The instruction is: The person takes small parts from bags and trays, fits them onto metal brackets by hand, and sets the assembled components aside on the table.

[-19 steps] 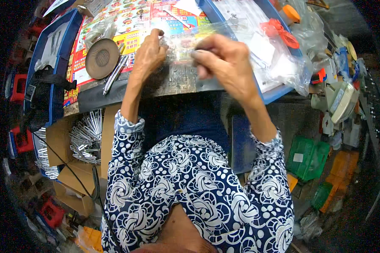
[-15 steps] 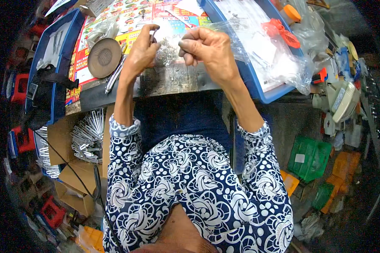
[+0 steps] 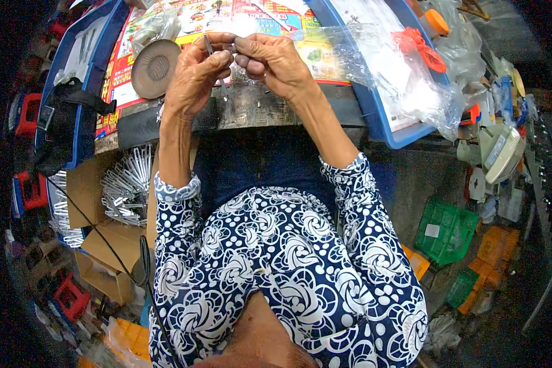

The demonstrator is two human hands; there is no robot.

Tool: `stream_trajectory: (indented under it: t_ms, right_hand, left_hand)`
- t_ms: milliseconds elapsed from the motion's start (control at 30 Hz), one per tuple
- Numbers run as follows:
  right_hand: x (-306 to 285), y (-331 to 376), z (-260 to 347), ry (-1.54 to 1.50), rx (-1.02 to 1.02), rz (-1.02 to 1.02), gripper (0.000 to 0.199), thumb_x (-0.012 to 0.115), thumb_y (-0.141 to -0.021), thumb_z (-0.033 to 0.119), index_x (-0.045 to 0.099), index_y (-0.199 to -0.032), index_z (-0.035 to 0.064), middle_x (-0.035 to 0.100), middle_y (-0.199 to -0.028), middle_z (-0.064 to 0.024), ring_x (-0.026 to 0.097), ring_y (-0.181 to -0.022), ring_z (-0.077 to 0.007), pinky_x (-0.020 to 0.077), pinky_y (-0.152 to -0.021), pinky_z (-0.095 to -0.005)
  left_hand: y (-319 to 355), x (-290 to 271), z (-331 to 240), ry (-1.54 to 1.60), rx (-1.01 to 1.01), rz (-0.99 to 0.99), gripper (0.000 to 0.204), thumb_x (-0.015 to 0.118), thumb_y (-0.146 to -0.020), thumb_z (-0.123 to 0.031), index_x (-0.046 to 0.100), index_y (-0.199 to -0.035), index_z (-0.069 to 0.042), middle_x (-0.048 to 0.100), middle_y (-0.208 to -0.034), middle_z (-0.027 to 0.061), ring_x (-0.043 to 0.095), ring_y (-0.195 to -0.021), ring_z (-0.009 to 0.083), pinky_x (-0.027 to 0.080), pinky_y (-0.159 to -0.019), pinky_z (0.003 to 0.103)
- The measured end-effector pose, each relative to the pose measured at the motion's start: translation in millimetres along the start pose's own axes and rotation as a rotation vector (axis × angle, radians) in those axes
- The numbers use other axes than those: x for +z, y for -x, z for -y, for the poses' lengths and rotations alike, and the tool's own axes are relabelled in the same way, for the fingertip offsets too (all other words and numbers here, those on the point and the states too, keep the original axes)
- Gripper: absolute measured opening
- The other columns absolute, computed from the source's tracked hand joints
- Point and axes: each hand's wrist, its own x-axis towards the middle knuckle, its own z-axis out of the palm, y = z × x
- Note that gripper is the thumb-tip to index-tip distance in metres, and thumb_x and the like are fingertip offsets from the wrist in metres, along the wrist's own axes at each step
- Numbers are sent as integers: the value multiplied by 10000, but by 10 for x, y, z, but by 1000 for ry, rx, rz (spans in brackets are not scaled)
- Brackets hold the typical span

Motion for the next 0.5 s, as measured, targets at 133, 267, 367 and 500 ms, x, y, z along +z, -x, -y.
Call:
stream_trajectory:
  t_ms: [133,267,367,500]
  right_hand:
    - [-20,-14,-24,-17,40,19,169,505,-841,186,506,-760,38,483,-611,0,324,-389,15,277,-375,-128]
    - [-53,-12,-47,-115,80,65,169,553,-810,164,535,-757,4,501,-611,-14,318,-405,4,243,-372,-131]
    - [-37,-20,-65,-160,72,91,171,548,-813,166,537,-756,6,496,-609,-13,312,-408,7,227,-364,-128]
    - [0,-17,-71,-110,61,60,181,543,-817,173,536,-741,9,491,-596,-11,306,-403,5,217,-355,-131]
  left_hand:
    - [22,31,40,-79,66,-64,197,563,-752,-42,545,-942,9,522,-716,1,436,-591,42,352,-513,171]
    - [34,22,72,-116,97,-118,178,598,-734,-54,574,-903,-3,531,-686,-5,442,-570,35,352,-501,165]
    - [42,22,71,-110,124,-112,159,601,-736,-59,579,-880,3,523,-648,-17,433,-541,31,351,-488,161]
    - [89,79,42,-229,173,-160,144,600,-738,-57,580,-867,4,516,-613,-28,423,-517,26,343,-467,154]
